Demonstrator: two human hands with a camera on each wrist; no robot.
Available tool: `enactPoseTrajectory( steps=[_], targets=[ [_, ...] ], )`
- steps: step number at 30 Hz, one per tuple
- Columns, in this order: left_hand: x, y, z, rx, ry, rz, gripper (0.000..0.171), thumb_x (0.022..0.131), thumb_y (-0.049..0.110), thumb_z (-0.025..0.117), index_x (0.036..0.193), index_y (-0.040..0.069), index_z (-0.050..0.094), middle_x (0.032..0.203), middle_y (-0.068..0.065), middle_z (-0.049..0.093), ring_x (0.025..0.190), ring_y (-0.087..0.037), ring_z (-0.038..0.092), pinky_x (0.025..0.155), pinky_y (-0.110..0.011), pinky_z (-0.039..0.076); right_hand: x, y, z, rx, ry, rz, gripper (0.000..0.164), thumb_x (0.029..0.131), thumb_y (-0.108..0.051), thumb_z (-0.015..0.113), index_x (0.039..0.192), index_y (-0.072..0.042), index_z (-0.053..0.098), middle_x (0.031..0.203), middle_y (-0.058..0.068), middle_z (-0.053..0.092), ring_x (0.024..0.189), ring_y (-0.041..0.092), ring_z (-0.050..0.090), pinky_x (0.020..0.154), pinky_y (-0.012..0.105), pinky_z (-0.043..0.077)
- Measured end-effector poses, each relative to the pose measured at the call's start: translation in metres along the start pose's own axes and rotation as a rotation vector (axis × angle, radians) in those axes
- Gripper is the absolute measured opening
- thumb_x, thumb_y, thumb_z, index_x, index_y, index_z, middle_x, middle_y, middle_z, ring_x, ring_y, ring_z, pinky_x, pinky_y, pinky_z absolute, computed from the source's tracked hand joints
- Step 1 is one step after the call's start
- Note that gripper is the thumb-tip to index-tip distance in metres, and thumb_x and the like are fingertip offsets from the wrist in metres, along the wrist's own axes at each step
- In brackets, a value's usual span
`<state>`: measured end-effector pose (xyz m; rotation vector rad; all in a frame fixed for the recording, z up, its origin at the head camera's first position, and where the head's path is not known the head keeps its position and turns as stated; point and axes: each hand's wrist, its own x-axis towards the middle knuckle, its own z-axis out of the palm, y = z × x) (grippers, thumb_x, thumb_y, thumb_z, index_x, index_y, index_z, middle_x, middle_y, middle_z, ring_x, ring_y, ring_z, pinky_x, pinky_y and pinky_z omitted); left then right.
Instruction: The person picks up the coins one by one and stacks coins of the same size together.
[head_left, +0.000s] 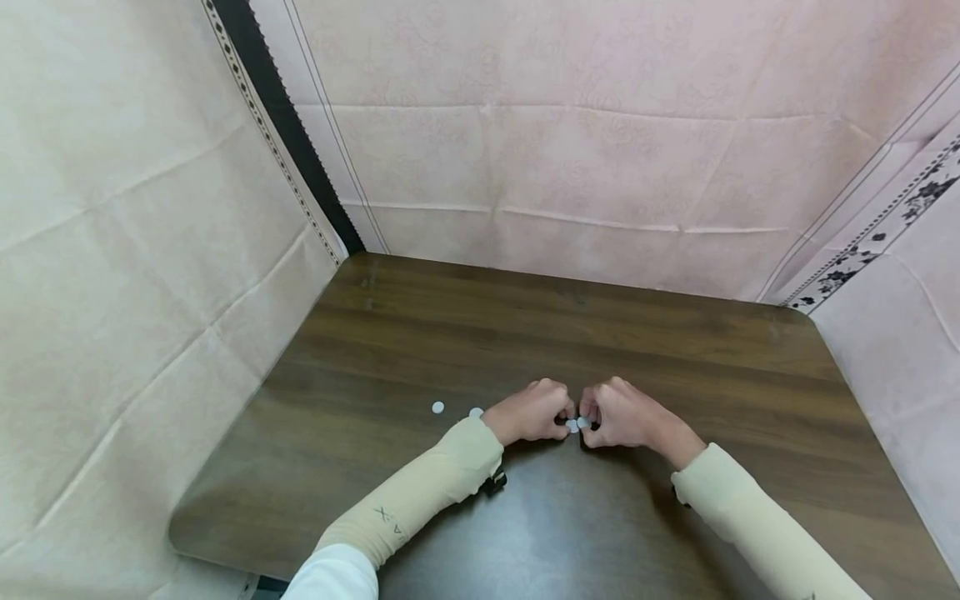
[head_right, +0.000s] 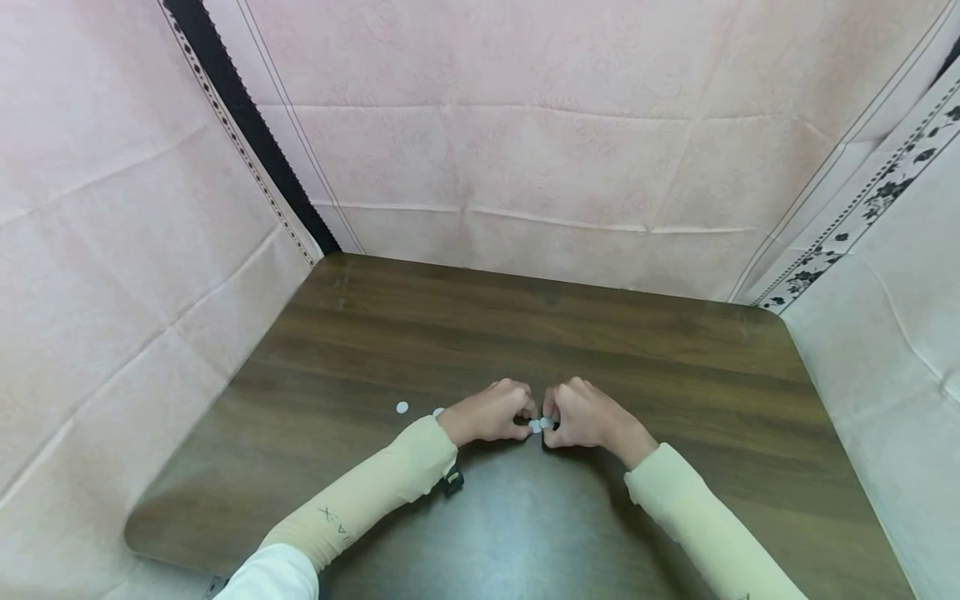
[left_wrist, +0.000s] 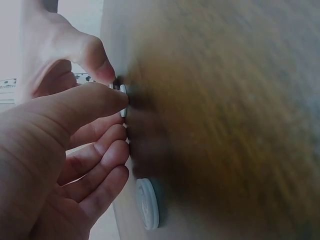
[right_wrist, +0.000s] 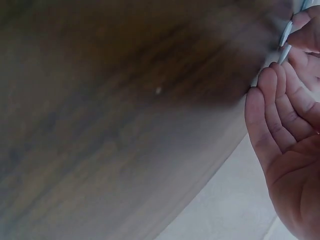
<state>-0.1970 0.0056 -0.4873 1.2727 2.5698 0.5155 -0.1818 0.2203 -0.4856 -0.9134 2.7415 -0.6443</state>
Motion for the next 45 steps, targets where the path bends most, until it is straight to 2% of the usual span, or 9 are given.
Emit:
enactPoseTrajectory(
  steps=[6, 14, 22, 35, 45],
  targets=[
    [0.0, 0.0, 0.0, 0.021, 0.009, 0.003, 0.009, 0.097, 0.02, 0.077, 0.101, 0.013, 0.081, 0.094, 0.003, 0.067, 0.081, -0.005, 0.054, 0.07, -0.013, 0.045, -0.001, -0.003, 0.003, 0.032, 0.01, -0.004, 0.012, 0.079, -0.015, 0.082, 0.083, -0.015, 0.071, 0.075, -0.008, 0.068, 0.062, -0.002, 0.058, 0.056, 0.02, 0.052],
    [-0.001, 0.0, 0.0, 0.005, 0.009, -0.004, 0.006, 0.097, 0.018, 0.076, 0.094, 0.013, 0.078, 0.088, 0.003, 0.062, 0.077, -0.007, 0.05, 0.067, -0.016, 0.041, -0.001, -0.01, 0.006, 0.02, 0.033, -0.014, 0.011, 0.077, -0.014, 0.082, 0.081, -0.016, 0.071, 0.074, -0.009, 0.069, 0.064, -0.004, 0.059, 0.058, 0.018, 0.052],
    [-0.002, 0.0, -0.001, -0.005, 0.006, -0.016, 0.006, 0.096, 0.018, 0.077, 0.096, 0.012, 0.08, 0.091, 0.001, 0.066, 0.078, -0.006, 0.051, 0.067, -0.015, 0.043, 0.0, -0.011, 0.008, 0.044, 0.029, 0.001, 0.011, 0.079, -0.014, 0.082, 0.082, -0.016, 0.072, 0.075, -0.011, 0.069, 0.067, -0.004, 0.061, 0.06, 0.018, 0.053],
    [-0.003, -0.001, -0.001, -0.022, 0.008, 0.001, 0.006, 0.096, 0.017, 0.078, 0.097, 0.011, 0.081, 0.094, 0.0, 0.069, 0.079, -0.005, 0.052, 0.069, -0.014, 0.043, 0.001, -0.014, 0.007, 0.079, 0.024, 0.039, 0.01, 0.08, -0.016, 0.082, 0.085, -0.014, 0.074, 0.077, -0.01, 0.072, 0.069, -0.003, 0.065, 0.062, 0.018, 0.055],
    [-0.003, -0.004, 0.0, -0.041, 0.012, 0.013, 0.006, 0.096, 0.017, 0.079, 0.093, 0.013, 0.08, 0.09, 0.001, 0.067, 0.078, -0.006, 0.051, 0.068, -0.015, 0.043, 0.002, -0.015, 0.008, 0.076, 0.023, 0.048, 0.011, 0.081, -0.017, 0.084, 0.086, -0.015, 0.075, 0.077, -0.009, 0.072, 0.069, -0.003, 0.064, 0.062, 0.018, 0.055]
  ],
)
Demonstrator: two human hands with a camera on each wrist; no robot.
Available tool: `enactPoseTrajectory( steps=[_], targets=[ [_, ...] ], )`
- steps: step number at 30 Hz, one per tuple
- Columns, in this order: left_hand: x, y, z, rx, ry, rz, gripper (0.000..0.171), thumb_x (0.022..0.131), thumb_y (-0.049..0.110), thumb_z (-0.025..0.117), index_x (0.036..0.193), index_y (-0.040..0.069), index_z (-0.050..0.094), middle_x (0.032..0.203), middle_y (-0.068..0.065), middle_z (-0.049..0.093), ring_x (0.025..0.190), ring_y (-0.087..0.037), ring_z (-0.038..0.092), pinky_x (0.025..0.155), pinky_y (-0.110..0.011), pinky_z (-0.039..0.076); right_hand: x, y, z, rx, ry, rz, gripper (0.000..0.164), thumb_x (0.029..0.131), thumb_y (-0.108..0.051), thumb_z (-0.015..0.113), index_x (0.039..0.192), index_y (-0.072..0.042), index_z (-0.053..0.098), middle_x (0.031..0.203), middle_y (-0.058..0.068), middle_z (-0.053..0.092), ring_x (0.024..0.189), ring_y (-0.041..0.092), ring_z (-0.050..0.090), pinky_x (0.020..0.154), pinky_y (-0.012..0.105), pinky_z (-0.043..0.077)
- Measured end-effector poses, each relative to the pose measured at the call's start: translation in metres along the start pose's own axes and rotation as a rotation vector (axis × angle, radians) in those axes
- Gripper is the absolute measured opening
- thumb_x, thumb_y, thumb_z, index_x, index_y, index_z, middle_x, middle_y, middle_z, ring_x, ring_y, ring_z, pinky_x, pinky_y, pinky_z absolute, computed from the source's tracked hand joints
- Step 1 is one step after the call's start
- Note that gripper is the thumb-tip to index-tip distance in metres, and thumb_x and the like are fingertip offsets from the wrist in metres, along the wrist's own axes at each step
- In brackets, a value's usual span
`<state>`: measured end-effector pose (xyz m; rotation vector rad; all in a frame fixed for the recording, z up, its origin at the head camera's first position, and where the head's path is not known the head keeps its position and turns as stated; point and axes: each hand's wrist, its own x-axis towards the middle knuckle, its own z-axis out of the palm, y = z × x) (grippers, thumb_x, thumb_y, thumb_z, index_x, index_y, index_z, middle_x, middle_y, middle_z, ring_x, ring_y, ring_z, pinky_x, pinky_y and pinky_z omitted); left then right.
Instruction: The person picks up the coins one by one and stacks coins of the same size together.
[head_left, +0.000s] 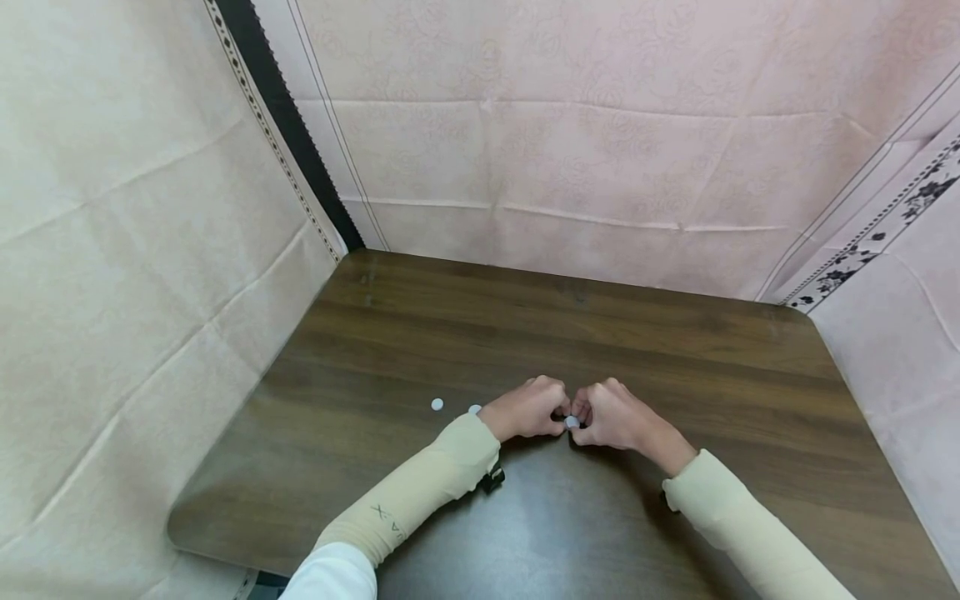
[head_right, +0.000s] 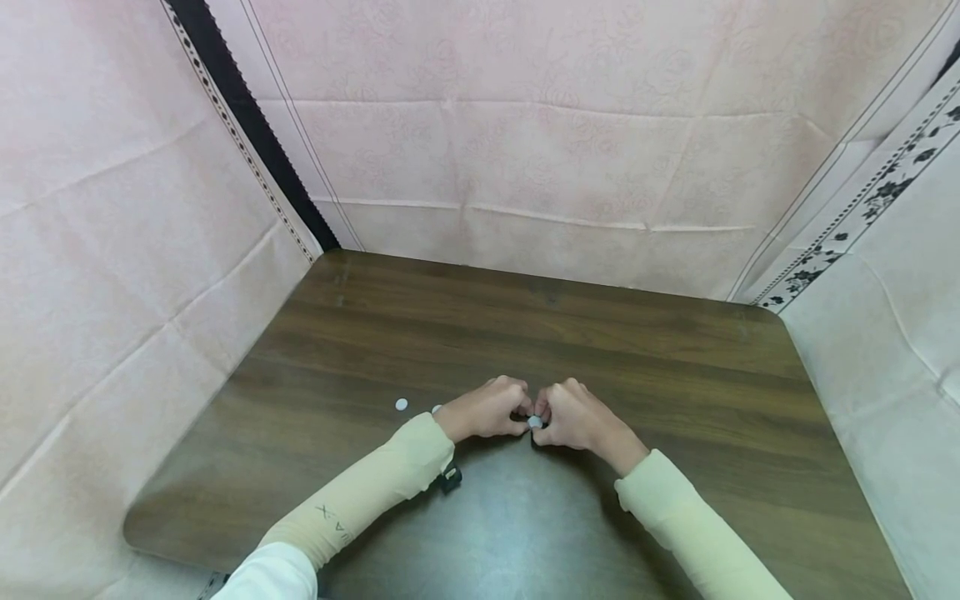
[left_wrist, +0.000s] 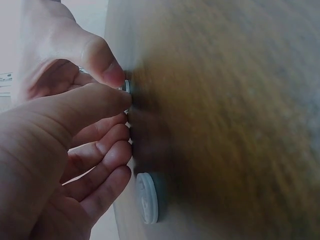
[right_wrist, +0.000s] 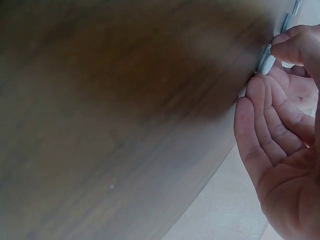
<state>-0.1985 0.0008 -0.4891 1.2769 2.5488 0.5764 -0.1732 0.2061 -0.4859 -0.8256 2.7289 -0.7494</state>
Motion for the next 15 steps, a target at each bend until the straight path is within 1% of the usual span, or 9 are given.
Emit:
enactPoseTrajectory(
  steps=[9, 15],
  targets=[
    [0.0, -0.0005, -0.0008, 0.007, 0.0, -0.006, 0.007, 0.096, 0.018, 0.078, 0.098, 0.012, 0.081, 0.093, 0.001, 0.068, 0.08, -0.006, 0.054, 0.071, -0.015, 0.045, -0.0009, 0.0, -0.0005, 0.007, -0.011, 0.023, 0.013, 0.083, -0.019, 0.085, 0.089, -0.013, 0.075, 0.079, -0.009, 0.073, 0.07, -0.002, 0.064, 0.064, 0.018, 0.055],
    [-0.0002, -0.0002, -0.0008, 0.013, -0.006, -0.014, 0.008, 0.097, 0.018, 0.078, 0.099, 0.012, 0.081, 0.094, 0.001, 0.068, 0.081, -0.005, 0.054, 0.071, -0.015, 0.046, -0.0021, -0.0011, -0.0025, -0.001, -0.038, 0.018, 0.014, 0.083, -0.015, 0.085, 0.092, -0.012, 0.075, 0.082, -0.007, 0.074, 0.072, -0.003, 0.065, 0.065, 0.018, 0.055]
  ],
)
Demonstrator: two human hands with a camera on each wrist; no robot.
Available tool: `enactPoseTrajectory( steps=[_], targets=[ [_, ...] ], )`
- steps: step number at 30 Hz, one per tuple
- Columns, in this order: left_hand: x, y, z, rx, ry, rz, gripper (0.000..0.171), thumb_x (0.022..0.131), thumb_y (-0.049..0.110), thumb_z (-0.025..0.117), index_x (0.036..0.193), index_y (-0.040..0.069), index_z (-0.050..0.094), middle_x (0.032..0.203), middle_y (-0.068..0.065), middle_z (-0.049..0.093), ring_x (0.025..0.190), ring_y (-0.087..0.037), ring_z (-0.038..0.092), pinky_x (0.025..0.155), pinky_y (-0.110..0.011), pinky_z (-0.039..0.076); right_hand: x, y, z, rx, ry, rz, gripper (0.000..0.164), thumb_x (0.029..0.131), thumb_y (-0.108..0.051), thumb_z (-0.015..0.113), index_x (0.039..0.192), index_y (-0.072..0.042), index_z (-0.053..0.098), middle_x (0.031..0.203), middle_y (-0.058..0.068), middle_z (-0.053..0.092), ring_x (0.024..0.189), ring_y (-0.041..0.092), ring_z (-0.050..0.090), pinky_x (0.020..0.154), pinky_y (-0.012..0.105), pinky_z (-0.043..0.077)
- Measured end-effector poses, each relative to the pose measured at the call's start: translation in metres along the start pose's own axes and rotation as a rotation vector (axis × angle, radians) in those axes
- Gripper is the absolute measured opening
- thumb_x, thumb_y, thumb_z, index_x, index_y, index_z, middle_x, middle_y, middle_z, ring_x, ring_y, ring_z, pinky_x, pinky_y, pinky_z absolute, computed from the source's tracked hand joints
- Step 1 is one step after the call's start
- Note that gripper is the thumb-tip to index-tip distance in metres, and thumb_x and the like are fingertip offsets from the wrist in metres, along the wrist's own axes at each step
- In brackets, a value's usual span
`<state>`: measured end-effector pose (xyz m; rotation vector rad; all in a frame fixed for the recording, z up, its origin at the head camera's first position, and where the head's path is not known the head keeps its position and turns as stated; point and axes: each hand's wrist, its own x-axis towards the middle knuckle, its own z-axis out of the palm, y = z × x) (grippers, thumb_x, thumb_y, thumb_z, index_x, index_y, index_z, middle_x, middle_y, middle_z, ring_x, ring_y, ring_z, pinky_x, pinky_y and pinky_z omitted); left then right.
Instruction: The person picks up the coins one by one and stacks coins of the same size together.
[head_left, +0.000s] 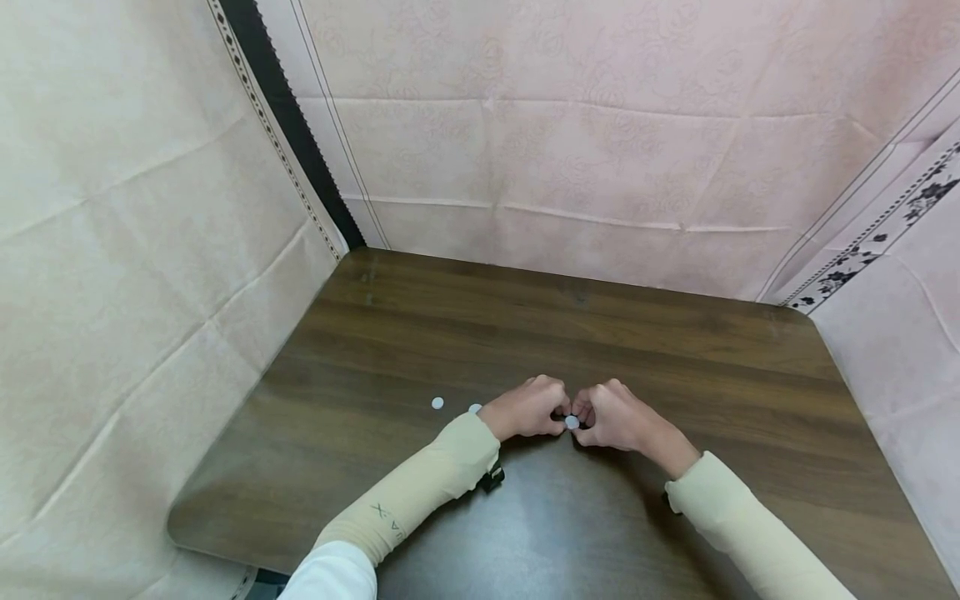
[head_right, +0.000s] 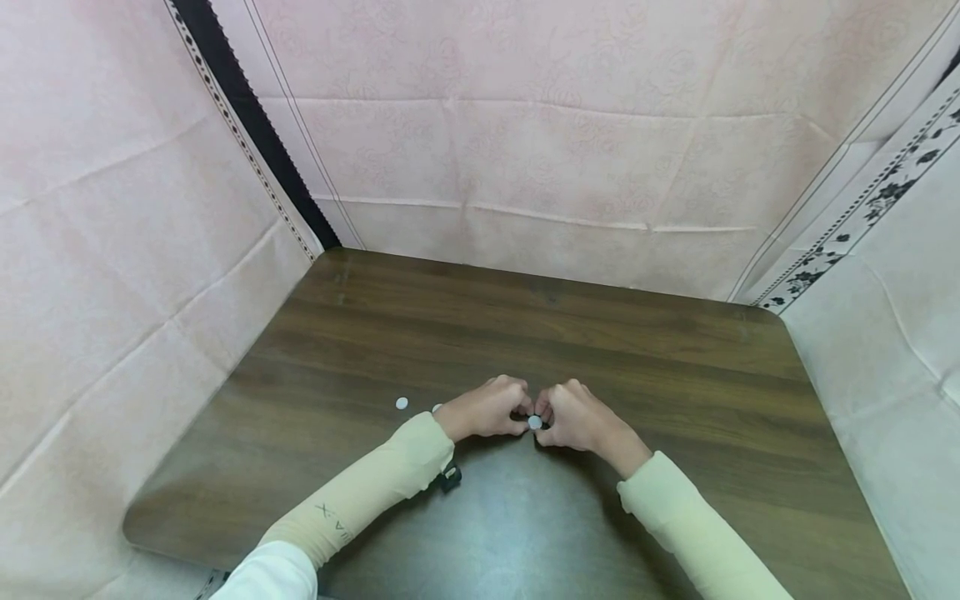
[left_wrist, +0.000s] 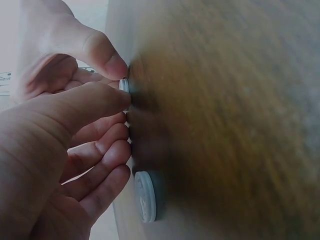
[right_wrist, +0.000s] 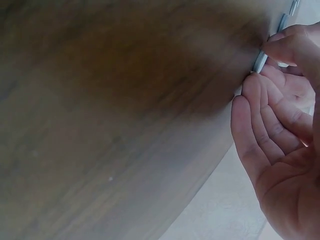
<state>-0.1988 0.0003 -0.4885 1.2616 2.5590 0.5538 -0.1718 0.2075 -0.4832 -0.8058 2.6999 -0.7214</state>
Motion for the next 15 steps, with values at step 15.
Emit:
enactPoseTrajectory(
  steps=[15],
  targets=[
    [0.0005, -0.0009, -0.0004, 0.014, -0.006, 0.023, 0.007, 0.096, 0.018, 0.078, 0.099, 0.012, 0.081, 0.094, 0.001, 0.069, 0.083, -0.005, 0.056, 0.072, -0.014, 0.046, -0.0003, 0.0017, -0.0002, -0.002, 0.01, -0.037, 0.011, 0.084, -0.012, 0.084, 0.091, -0.01, 0.075, 0.082, -0.006, 0.075, 0.073, -0.003, 0.066, 0.065, 0.018, 0.056]
  ],
)
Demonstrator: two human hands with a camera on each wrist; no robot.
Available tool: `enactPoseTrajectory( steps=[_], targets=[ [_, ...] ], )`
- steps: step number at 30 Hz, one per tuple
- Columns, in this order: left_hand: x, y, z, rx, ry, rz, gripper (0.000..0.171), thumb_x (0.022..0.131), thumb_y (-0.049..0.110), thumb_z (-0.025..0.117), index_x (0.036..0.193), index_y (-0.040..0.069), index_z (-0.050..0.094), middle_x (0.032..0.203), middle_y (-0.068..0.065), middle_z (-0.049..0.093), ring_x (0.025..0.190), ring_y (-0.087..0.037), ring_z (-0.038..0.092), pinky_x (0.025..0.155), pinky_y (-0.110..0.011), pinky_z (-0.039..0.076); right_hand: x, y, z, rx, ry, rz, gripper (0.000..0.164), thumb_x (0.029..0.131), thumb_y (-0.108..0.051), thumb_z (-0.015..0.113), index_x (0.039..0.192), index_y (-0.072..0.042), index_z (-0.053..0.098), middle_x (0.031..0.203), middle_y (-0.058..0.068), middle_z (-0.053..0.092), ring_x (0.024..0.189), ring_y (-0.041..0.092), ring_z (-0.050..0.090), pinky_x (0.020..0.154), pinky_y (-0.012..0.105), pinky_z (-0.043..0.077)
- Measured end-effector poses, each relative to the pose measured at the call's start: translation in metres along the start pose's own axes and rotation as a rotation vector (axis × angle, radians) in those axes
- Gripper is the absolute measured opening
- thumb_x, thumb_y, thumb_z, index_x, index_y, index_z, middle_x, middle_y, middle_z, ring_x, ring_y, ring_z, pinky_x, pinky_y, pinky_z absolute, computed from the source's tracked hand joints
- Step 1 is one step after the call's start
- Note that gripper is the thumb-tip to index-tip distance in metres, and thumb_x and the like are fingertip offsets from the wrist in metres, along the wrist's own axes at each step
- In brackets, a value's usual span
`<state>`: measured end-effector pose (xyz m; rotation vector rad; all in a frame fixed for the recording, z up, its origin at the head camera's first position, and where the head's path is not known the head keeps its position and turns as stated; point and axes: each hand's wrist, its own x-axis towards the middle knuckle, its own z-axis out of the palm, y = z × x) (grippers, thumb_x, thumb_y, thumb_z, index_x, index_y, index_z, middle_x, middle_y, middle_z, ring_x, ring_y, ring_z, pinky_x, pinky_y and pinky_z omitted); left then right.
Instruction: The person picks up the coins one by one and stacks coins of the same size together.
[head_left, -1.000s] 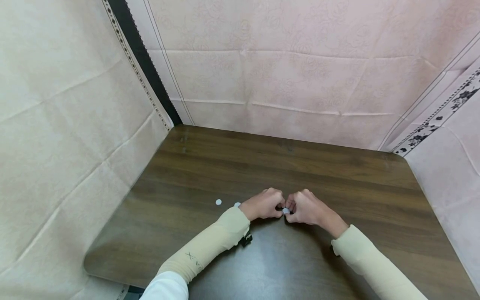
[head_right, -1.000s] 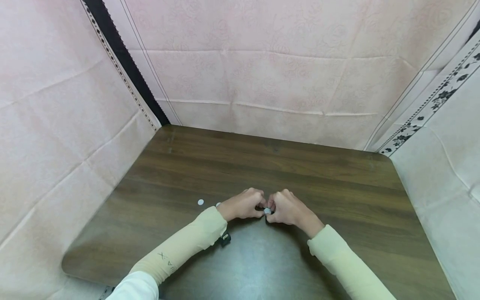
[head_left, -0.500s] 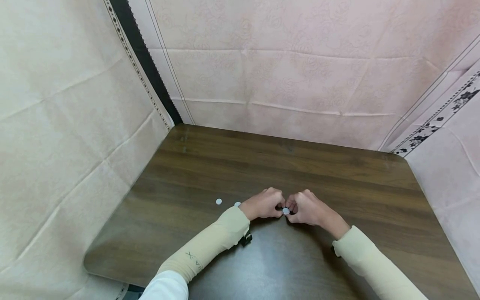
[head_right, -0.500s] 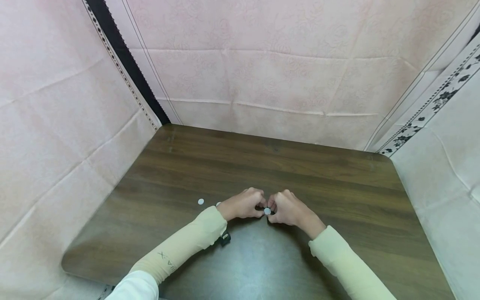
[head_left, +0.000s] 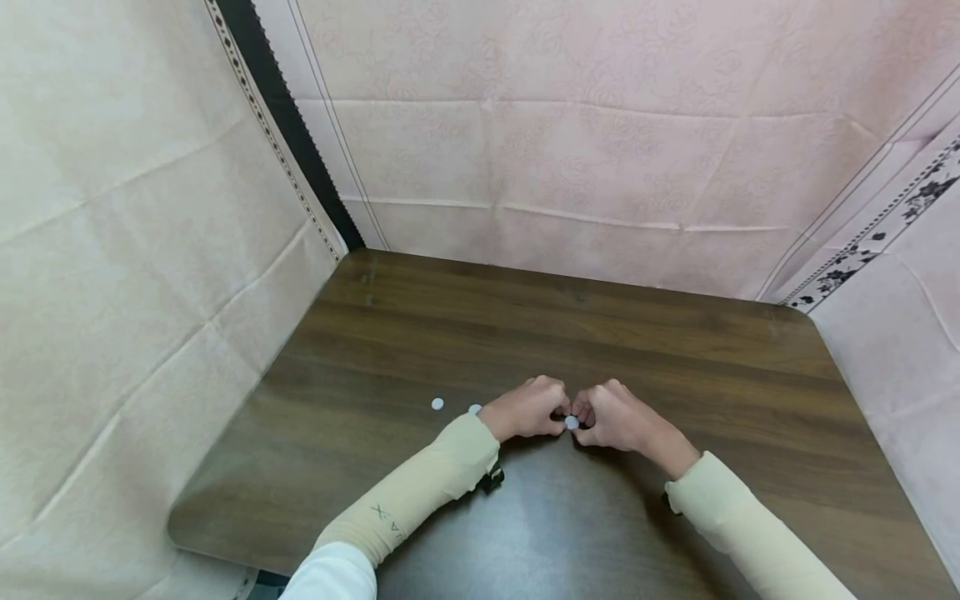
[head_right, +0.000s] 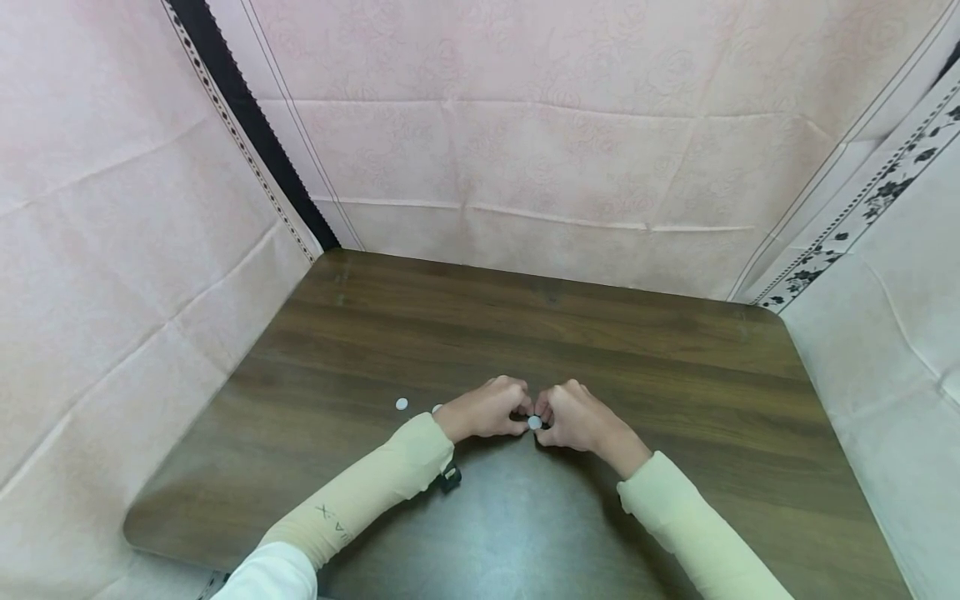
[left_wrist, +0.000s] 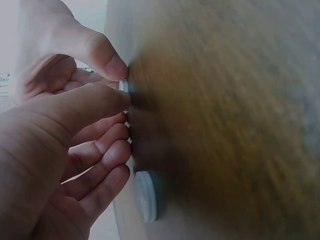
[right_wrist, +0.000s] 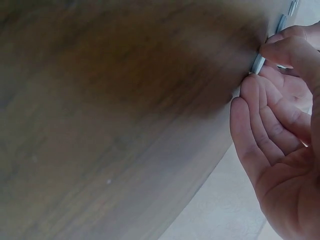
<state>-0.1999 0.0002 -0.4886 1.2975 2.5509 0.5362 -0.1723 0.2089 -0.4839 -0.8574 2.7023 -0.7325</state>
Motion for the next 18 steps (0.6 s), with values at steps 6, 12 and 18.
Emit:
enactPoseTrajectory(
  steps=[6, 12, 18],
  targets=[
    [-0.004, -0.008, -0.011, 0.001, -0.024, 0.026, 0.015, 0.095, 0.018, 0.078, 0.109, 0.011, 0.08, 0.105, 0.0, 0.072, 0.095, -0.008, 0.066, 0.083, -0.014, 0.052, -0.004, -0.003, -0.01, 0.06, -0.038, 0.057, 0.016, 0.085, -0.014, 0.084, 0.098, -0.007, 0.076, 0.088, -0.002, 0.077, 0.08, 0.004, 0.071, 0.07, 0.02, 0.059],
    [-0.023, -0.019, -0.034, -0.034, 0.033, 0.003, 0.023, 0.101, 0.02, 0.072, 0.119, 0.007, 0.077, 0.114, -0.004, 0.071, 0.103, -0.013, 0.069, 0.09, -0.02, 0.056, -0.012, 0.001, -0.024, 0.055, -0.005, 0.083, 0.025, 0.088, -0.018, 0.083, 0.106, -0.002, 0.076, 0.095, 0.004, 0.078, 0.086, 0.012, 0.073, 0.076, 0.028, 0.062],
    [-0.056, -0.037, -0.058, 0.027, 0.119, -0.093, 0.039, 0.102, 0.025, 0.07, 0.136, 0.006, 0.069, 0.136, -0.008, 0.068, 0.127, -0.024, 0.063, 0.108, -0.037, 0.054, -0.025, 0.005, -0.036, -0.039, 0.102, 0.092, 0.037, 0.098, -0.022, 0.075, 0.125, 0.002, 0.071, 0.122, 0.015, 0.075, 0.114, 0.032, 0.072, 0.094, 0.05, 0.06]
  ],
)
